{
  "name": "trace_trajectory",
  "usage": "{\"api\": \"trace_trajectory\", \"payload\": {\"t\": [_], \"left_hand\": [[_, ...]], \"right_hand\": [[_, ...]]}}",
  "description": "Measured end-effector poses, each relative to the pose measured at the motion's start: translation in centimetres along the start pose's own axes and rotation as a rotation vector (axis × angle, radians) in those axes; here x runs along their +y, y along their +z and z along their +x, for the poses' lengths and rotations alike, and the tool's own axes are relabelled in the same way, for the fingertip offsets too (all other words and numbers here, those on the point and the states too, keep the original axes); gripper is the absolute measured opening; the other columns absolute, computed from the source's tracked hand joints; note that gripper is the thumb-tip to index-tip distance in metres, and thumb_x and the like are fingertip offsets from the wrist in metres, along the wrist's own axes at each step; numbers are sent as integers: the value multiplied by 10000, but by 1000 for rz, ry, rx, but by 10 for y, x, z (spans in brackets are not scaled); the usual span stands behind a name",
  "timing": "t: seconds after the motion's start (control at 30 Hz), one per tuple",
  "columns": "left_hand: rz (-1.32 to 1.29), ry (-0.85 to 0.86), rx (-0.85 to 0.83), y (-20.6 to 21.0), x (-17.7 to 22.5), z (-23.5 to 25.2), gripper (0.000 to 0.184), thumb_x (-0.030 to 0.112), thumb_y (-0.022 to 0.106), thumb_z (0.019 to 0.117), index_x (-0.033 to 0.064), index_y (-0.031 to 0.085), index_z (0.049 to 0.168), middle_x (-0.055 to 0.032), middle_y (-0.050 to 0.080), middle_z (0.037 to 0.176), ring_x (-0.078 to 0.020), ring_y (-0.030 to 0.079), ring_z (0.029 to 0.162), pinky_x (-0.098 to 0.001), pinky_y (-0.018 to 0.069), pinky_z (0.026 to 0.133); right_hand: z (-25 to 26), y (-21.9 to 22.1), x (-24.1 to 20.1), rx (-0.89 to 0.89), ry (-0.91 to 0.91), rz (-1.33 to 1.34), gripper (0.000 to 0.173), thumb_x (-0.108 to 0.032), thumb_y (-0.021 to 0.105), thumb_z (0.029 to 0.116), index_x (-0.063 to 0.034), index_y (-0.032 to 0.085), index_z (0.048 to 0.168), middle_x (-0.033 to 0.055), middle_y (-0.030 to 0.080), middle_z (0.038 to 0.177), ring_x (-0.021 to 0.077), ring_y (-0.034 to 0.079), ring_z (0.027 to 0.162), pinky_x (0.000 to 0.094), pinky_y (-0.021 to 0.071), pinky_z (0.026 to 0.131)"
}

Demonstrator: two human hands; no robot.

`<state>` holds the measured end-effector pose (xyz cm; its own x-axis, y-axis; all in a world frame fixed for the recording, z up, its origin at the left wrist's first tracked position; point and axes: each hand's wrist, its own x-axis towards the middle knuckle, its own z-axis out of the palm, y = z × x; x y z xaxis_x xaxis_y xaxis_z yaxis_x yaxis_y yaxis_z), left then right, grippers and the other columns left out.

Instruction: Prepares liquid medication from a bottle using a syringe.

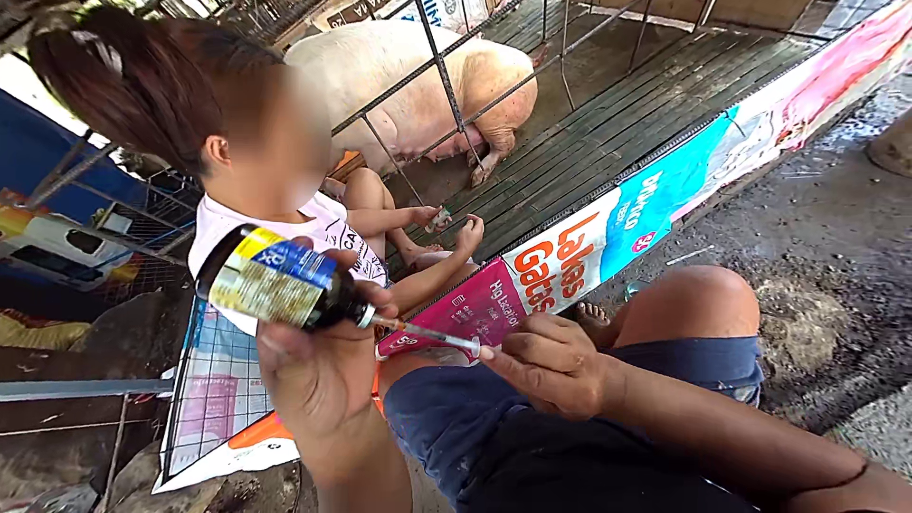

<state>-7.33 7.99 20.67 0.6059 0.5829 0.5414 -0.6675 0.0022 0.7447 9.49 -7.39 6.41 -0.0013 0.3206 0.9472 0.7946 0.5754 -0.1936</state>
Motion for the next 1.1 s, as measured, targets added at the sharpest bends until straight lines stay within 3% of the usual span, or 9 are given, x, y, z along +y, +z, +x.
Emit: {"api": "trace_trajectory", "payload": {"t": [0.27,0.5,0.67,1.1], "left_hand": [[32,14,111,-24,-4,-22,491,349,649,987,59,547,1369,-220,641,1270,-339,706,1005,-445,628,776],[85,-13,129,-29,-10,-30,481,419,614,995,132,554,1376,-168,655,1270,-247,717,862,-341,615,663],[75,-23,133,-27,-8,-32,505,434,602,1001,113,523,1383,-205,627,1307,-262,720,813,-331,608,582],[3,-4,151,-25,-4,-35,490,380,632,995,91,525,1376,-228,620,1292,-302,723,818,-376,625,606]], "right_hand": [[-8,13,-5,-46,-10,56,297,-79,596,984,-30,684,1263,114,626,867,235,581,768,341,512,699],[-10,15,-5,-61,7,60,304,-83,600,979,-40,678,1270,119,628,886,240,582,775,349,513,701],[-11,16,-5,-73,23,68,311,-89,595,987,-46,665,1287,119,629,893,244,591,777,354,516,690],[-9,17,-5,-80,-5,66,315,-74,605,981,-41,666,1288,117,618,889,242,579,770,347,504,688]]}}
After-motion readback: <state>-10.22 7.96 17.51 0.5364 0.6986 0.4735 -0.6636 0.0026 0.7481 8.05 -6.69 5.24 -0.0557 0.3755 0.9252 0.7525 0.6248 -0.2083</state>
